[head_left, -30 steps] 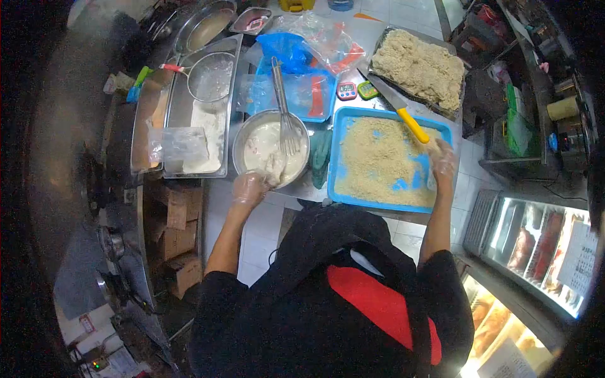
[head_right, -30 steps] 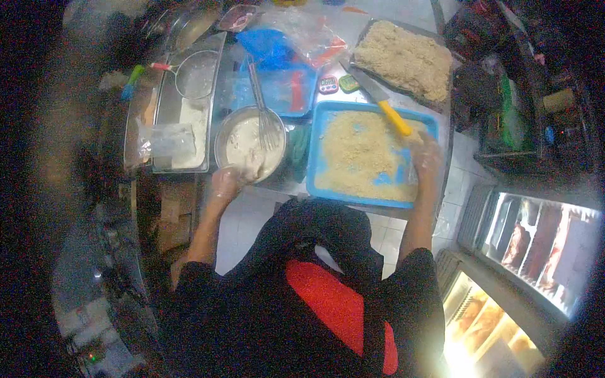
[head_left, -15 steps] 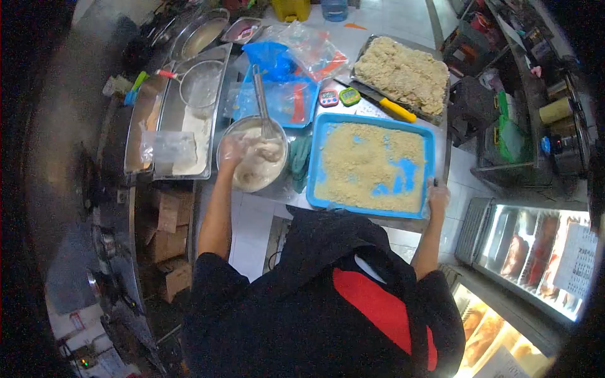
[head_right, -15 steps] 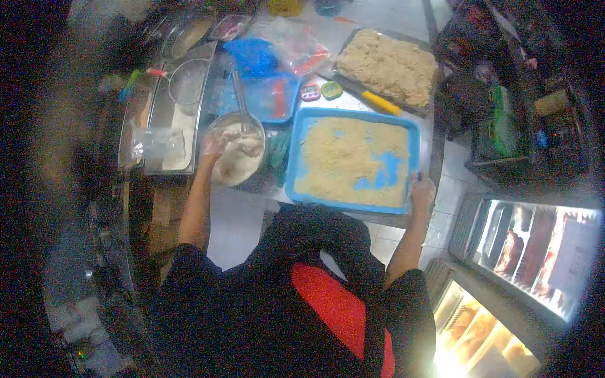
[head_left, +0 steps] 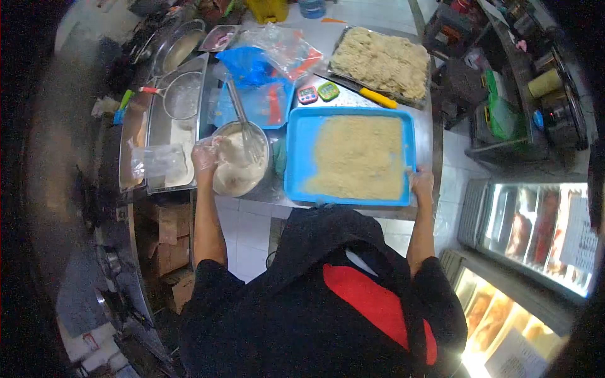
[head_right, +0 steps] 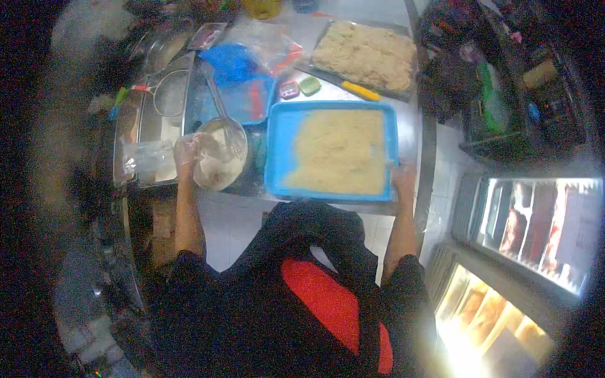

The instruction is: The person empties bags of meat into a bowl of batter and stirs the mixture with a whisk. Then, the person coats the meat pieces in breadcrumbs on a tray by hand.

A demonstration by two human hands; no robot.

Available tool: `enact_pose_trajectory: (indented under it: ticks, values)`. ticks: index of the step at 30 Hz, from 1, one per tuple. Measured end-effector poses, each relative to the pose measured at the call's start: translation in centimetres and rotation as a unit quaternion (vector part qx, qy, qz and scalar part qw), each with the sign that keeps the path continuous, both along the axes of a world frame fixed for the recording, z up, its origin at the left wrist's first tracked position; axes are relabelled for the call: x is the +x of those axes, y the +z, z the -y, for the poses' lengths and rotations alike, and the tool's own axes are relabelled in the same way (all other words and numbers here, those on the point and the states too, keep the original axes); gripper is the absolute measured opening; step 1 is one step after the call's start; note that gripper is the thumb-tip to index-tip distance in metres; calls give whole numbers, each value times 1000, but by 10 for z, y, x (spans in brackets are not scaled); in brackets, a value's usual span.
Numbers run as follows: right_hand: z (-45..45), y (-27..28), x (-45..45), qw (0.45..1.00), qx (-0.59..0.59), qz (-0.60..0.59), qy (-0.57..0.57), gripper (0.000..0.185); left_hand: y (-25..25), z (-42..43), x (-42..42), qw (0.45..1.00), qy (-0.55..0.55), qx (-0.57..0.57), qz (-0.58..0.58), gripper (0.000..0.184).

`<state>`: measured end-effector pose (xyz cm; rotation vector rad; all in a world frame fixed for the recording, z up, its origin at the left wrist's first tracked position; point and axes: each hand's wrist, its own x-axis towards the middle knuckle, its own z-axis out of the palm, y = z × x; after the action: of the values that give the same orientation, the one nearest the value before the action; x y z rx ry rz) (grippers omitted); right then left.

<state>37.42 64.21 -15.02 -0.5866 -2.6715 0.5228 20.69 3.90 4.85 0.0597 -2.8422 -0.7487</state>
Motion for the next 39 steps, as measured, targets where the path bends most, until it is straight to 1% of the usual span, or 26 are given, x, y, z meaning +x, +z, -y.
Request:
enact_pose_trajectory:
  ticks: [2, 3, 6, 7, 9, 11, 13, 14, 15, 17, 18, 20, 21, 23, 24, 25, 26, 27, 30, 31, 33, 35, 36, 37, 38, 39]
  values:
    - [0, 40, -3, 984, -97, 91, -122, 20, 1, 3, 0, 999, 28, 22, 12, 36]
    - [7, 65, 1, 984, -123, 87, -97, 26, 18, -11, 5, 999, 41, -29, -7, 37]
    - [27, 51, 3, 977, -147, 156, -13, 33, 1, -12, 5, 994, 83, -59, -48, 35]
    - [36, 50, 9, 972, -173, 156, -33, 34, -3, -15, 7, 996, 72, 7, -50, 33]
    - [50, 53, 6, 963, -217, 143, -74, 37, -8, -20, 2, 993, 95, -52, -49, 32]
    - [60, 74, 3, 963, -210, 158, -58, 39, -10, -23, 2, 985, 124, -88, -85, 33]
    - [60, 68, 7, 967, -192, 158, -57, 36, 3, -36, 12, 985, 101, -27, -137, 31]
    - [55, 48, 7, 972, -174, 147, -60, 33, 8, -41, 14, 983, 89, 4, -163, 30]
    - [51, 37, 7, 976, -157, 137, -63, 30, -12, -36, 8, 986, 98, -51, -127, 28]
    - [49, 30, 10, 974, -187, 119, -49, 31, -67, -23, -10, 978, 116, -162, -55, 24]
    - [49, 27, 11, 972, -202, 109, -45, 32, -65, -33, -9, 989, 118, -79, -30, 25]
    - [50, 17, 9, 984, -140, 84, -77, 33, -56, -71, -6, 990, 111, 89, 23, 27]
    - [50, 10, 11, 987, -107, 75, -94, 33, -48, -80, -5, 985, 112, 123, 44, 27]
    - [39, -24, 19, 994, -10, 98, -44, 36, -33, -91, -1, 971, 118, 189, 86, 27]
    - [35, -35, 21, 993, 37, 108, -18, 38, -30, -90, 1, 966, 71, 246, 39, 25]
    - [32, -15, 20, 985, -30, 165, -29, 39, -27, -86, 4, 953, 21, 301, -9, 24]
    - [32, 31, 15, 970, -97, 220, -40, 40, -25, -79, 3, 933, -29, 353, -56, 23]
    - [31, 58, 13, 946, -163, 274, -50, 41, -37, -62, -4, 944, -5, 328, -41, 17]
    - [35, 26, 21, 973, -186, 120, -67, 42, -23, -42, -5, 976, -20, 218, -13, 19]
    - [39, 12, 24, 983, -127, 123, -47, 41, -12, -52, 4, 937, 0, 348, 22, 20]
    - [41, -6, 19, 992, 2, 128, -1, 40, 13, -76, 11, 934, -38, 356, 19, 21]
    - [43, 4, 14, 991, 28, 128, -20, 43, 48, -110, 19, 920, -53, 386, 47, 21]
    - [48, 10, 10, 990, 41, 128, -29, 46, 57, -126, 20, 930, -86, 356, 44, 21]
    - [52, 15, 3, 987, -16, 132, -89, 46, 63, -141, 17, 938, -120, 324, 40, 22]
    - [54, 22, 1, 987, -51, 130, -74, 47, 63, -151, 12, 944, -153, 291, 36, 22]
    - [55, 36, -1, 987, -86, 126, -58, 47, 44, -156, 4, 954, -187, 231, -28, 27]
